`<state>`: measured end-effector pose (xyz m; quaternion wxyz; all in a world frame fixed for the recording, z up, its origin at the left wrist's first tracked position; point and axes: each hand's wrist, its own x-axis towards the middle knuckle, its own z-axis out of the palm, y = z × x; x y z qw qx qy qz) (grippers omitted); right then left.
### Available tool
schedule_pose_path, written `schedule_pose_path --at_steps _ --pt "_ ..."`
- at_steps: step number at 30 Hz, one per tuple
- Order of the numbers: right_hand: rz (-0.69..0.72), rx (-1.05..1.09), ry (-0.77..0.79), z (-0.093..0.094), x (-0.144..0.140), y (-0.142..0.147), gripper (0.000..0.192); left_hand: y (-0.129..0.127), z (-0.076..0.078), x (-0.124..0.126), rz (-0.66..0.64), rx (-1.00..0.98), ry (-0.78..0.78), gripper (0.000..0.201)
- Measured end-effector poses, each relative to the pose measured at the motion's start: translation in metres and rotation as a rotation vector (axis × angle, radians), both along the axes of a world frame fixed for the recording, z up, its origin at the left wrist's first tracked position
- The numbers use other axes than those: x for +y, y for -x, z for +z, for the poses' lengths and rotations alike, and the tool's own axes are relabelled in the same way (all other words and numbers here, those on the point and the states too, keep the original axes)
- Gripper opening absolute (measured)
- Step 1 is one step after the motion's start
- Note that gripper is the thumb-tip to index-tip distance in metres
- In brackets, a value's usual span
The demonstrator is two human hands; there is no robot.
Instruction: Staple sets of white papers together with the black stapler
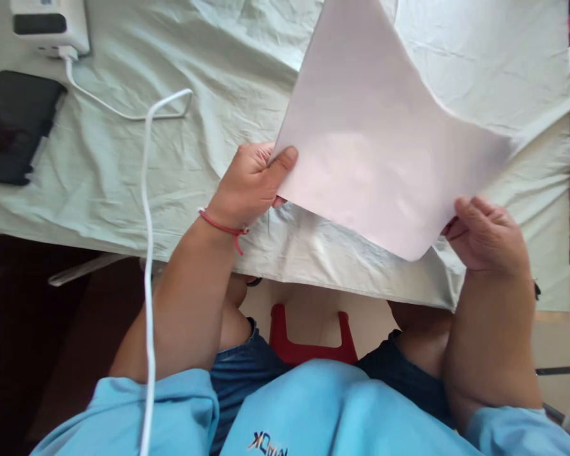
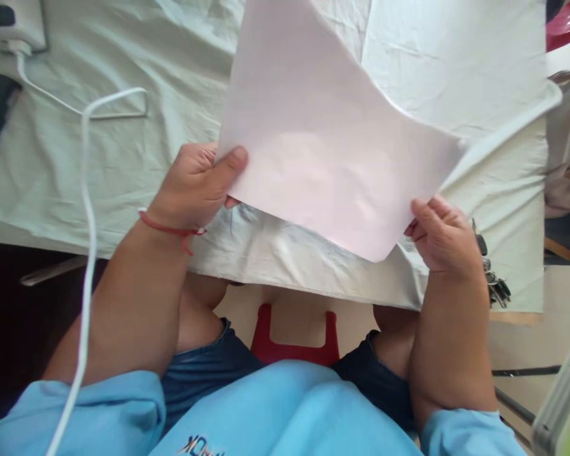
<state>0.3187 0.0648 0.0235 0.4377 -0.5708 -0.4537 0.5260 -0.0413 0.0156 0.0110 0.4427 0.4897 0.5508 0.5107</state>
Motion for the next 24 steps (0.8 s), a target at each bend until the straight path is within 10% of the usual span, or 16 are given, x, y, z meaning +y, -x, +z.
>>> schedule_pose_path --at_steps 5,11,16,20,24 --pt "-0.015 -0.056 -0.113 0.016 0.006 -0.031 0.044 0.002 0.016 -0.007 -0.291 -0.027 0.26 0.054" --pt "0.293 -0.166 0.012 0.022 -0.006 -0.034 0.066 -0.009 0.025 -0.004 -0.633 0.088 0.35 0.037" --pt "0.293 -0.149 -0.046 0.019 -0.017 -0.012 0.042 -0.024 0.029 0.002 -0.779 0.18 0.301 0.03" --pt "0.189 -0.196 0.096 0.015 -0.021 0.008 0.033 -0.029 0.026 0.002 -0.736 0.105 0.335 0.022" --pt "0.161 -0.208 0.231 0.006 -0.013 0.01 0.037 -0.029 0.015 0.005 -0.403 0.072 0.358 0.008"
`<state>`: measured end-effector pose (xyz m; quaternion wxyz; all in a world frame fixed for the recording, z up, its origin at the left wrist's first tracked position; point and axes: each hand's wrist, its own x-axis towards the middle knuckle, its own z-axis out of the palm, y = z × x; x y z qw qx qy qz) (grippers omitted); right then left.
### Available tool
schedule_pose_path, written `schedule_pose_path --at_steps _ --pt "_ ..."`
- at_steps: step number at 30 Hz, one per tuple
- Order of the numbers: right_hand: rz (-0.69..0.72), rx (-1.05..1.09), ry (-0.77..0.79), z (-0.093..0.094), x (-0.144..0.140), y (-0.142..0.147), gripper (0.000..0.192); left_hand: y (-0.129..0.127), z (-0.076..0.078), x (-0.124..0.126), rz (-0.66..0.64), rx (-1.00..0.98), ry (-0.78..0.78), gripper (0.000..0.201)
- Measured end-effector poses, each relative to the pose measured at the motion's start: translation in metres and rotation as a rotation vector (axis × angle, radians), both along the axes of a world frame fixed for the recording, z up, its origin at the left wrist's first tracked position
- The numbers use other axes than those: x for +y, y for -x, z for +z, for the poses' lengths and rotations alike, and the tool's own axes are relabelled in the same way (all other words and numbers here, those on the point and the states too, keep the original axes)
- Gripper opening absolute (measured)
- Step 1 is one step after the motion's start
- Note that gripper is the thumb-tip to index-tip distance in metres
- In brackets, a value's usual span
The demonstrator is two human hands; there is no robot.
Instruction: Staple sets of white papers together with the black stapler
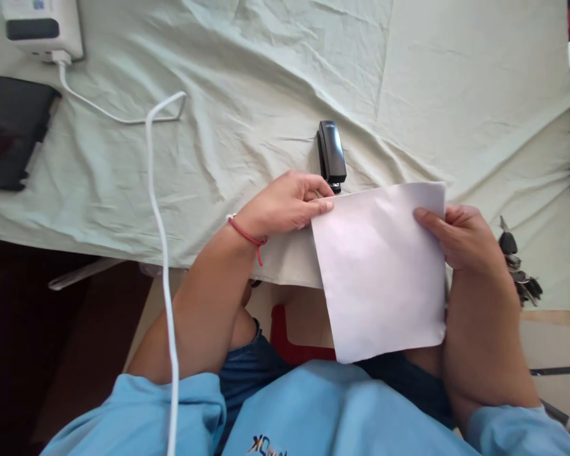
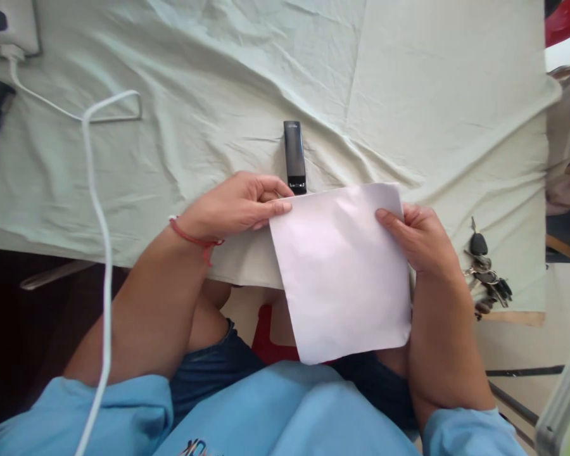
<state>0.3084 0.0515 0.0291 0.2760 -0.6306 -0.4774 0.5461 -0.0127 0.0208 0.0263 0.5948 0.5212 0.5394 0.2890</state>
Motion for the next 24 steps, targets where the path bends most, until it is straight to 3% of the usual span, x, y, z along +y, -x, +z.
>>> schedule_pose_path --at_steps 2,9,16,24 --pt "-0.014 0.004 0.057 -0.006 0.005 -0.002 0.036 -0.001 -0.008 0.003 0.131 0.059 -0.026 0.002" --pt "-0.042 0.022 0.15 -0.02 0.019 0.004 0.021 -0.014 -0.027 0.006 0.446 0.231 -0.208 0.012" --pt "-0.067 -0.094 0.246 -0.007 0.02 0.019 0.02 -0.026 -0.031 -0.002 0.559 0.362 -0.285 0.012" --pt "0.003 -0.022 0.148 -0.008 0.029 0.028 0.022 -0.031 -0.035 0.004 0.634 0.426 -0.392 0.016"
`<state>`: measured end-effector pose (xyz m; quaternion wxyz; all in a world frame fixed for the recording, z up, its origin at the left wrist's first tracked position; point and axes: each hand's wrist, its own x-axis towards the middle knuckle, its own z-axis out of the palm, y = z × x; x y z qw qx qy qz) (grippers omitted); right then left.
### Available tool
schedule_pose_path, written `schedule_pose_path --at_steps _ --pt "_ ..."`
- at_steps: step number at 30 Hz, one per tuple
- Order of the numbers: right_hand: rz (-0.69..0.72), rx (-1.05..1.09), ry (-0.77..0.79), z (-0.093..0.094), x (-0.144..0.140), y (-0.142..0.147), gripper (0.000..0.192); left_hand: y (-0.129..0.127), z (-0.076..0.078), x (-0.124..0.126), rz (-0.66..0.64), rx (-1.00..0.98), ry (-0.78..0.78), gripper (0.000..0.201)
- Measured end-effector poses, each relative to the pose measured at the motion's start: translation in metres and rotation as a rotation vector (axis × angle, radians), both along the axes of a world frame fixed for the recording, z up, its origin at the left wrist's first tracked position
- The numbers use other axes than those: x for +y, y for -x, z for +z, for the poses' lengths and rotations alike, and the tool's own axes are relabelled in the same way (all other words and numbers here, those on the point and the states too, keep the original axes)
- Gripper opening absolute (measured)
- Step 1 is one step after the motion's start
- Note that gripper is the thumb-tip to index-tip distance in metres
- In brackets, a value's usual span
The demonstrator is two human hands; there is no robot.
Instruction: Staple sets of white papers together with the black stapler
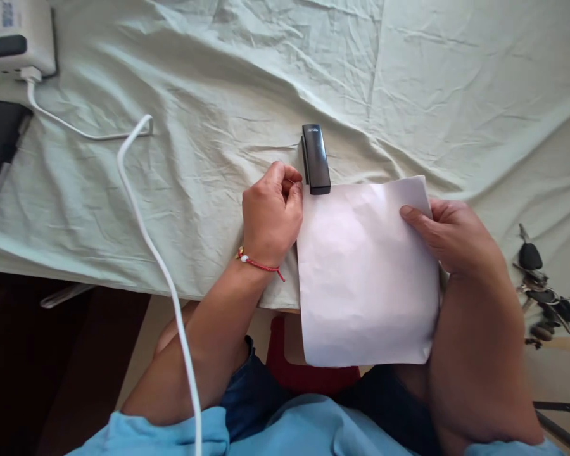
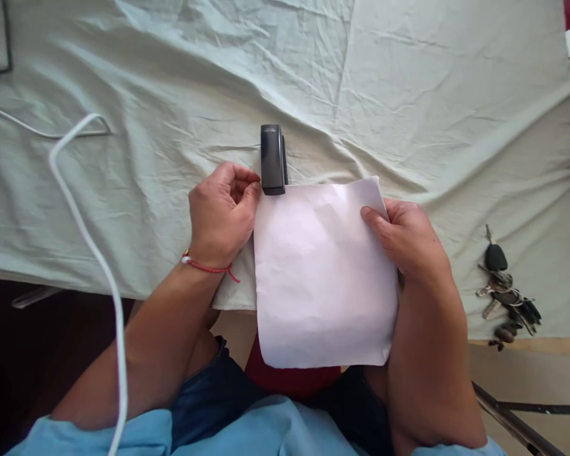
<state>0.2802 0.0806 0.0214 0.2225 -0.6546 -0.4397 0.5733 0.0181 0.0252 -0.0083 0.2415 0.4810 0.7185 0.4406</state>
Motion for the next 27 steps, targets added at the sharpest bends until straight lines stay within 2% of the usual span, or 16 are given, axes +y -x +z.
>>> schedule_pose_path --at_steps 6,11,19,27 --pt "0.004 0.027 0.013 0.003 -0.002 -0.001 0.017 0.001 -0.004 -0.002 -0.034 0.081 -0.022 0.011" --pt "0.077 -0.035 0.063 0.009 -0.003 -0.007 0.023 0.004 -0.008 -0.005 -0.032 0.108 -0.058 0.014" --pt "0.067 -0.053 0.064 0.006 0.0 -0.013 0.024 0.005 -0.01 -0.002 0.034 0.044 -0.073 0.016" --pt "0.082 -0.018 0.078 0.003 0.003 -0.006 0.016 0.004 -0.007 -0.007 0.035 0.116 -0.028 0.014"
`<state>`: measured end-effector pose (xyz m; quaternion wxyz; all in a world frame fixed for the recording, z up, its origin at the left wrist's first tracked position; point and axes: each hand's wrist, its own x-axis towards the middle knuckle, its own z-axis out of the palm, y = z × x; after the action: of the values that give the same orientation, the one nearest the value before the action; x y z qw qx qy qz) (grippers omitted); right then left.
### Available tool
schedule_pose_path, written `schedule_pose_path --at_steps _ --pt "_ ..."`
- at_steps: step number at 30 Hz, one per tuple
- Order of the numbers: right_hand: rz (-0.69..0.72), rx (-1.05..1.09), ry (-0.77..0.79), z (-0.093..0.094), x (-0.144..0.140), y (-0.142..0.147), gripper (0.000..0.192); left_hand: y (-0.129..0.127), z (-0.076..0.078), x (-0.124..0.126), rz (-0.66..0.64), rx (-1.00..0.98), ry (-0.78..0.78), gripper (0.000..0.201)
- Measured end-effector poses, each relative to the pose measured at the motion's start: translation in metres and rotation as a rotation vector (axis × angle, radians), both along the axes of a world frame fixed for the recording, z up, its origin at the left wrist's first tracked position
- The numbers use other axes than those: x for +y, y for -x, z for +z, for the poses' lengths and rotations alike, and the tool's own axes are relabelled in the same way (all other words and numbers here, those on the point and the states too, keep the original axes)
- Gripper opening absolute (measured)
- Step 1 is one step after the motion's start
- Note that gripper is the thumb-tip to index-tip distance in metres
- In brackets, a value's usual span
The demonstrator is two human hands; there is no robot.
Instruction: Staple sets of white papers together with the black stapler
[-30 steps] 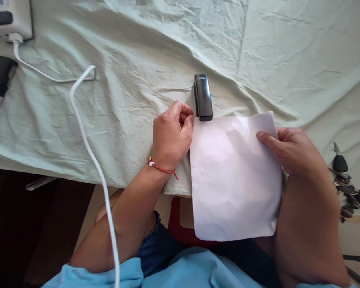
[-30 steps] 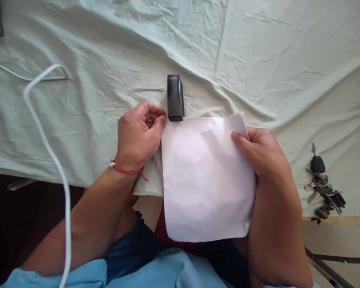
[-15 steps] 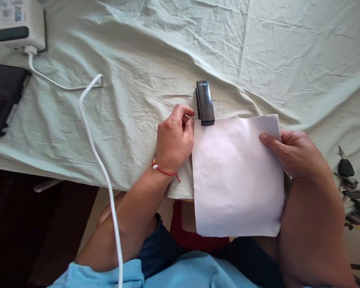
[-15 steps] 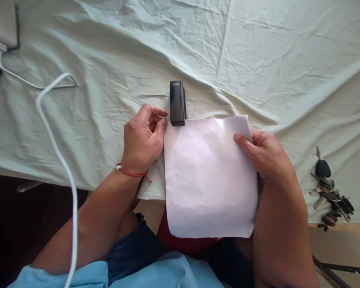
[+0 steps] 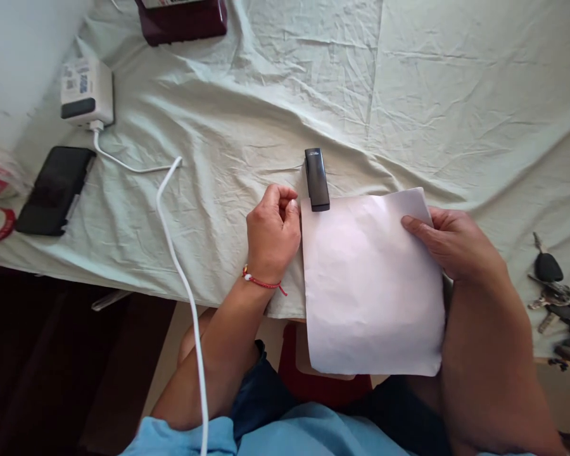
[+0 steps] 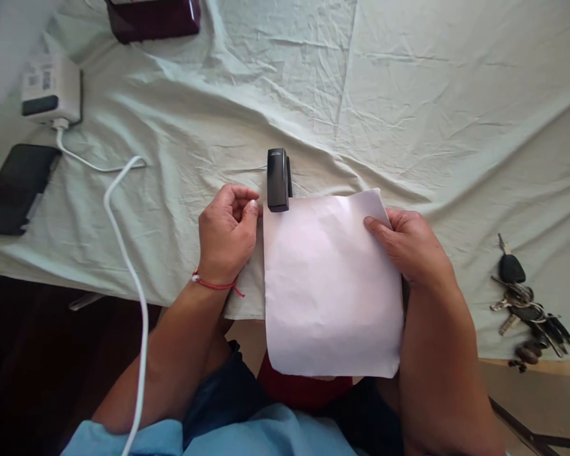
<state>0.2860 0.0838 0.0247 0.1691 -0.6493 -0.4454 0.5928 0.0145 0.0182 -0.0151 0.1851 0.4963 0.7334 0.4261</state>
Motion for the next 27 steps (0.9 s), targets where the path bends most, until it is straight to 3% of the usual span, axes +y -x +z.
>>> schedule_pose_path --at_steps 3,5,10,13,16,18,20,24,27 --pt "0.012 0.012 -0.006 -0.002 0.0 0.0 0.016 -0.012 0.001 -0.014 -0.062 0.115 0.011 0.015" --pt "0.013 0.023 -0.015 -0.004 0.0 -0.002 0.015 -0.024 0.0 -0.038 -0.095 0.201 -0.025 0.016" --pt "0.026 0.048 -0.03 -0.005 -0.001 -0.004 0.016 -0.04 -0.004 -0.148 -0.202 0.48 -0.117 0.029" --pt "0.029 0.026 -0.042 -0.005 -0.001 -0.004 0.016 -0.035 -0.003 -0.214 -0.336 0.506 -0.093 0.03" --pt "0.025 0.008 -0.074 -0.007 -0.001 -0.004 0.016 -0.029 0.003 -0.243 -0.339 0.484 -0.053 0.025" --pt "0.009 0.029 -0.11 -0.008 -0.001 -0.003 0.015 -0.029 0.008 -0.236 -0.268 0.454 -0.084 0.024" --pt "-0.018 0.063 -0.144 -0.009 -0.001 -0.002 0.015 -0.031 0.01 -0.213 -0.158 0.406 -0.12 0.024" --pt "-0.076 0.099 -0.176 -0.012 0.001 -0.002 0.017 -0.032 0.005 -0.139 0.037 0.244 -0.132 0.019" --pt "-0.076 0.101 -0.205 -0.015 0.001 -0.003 0.022 -0.025 0.004 -0.082 0.053 0.082 0.056 0.033"
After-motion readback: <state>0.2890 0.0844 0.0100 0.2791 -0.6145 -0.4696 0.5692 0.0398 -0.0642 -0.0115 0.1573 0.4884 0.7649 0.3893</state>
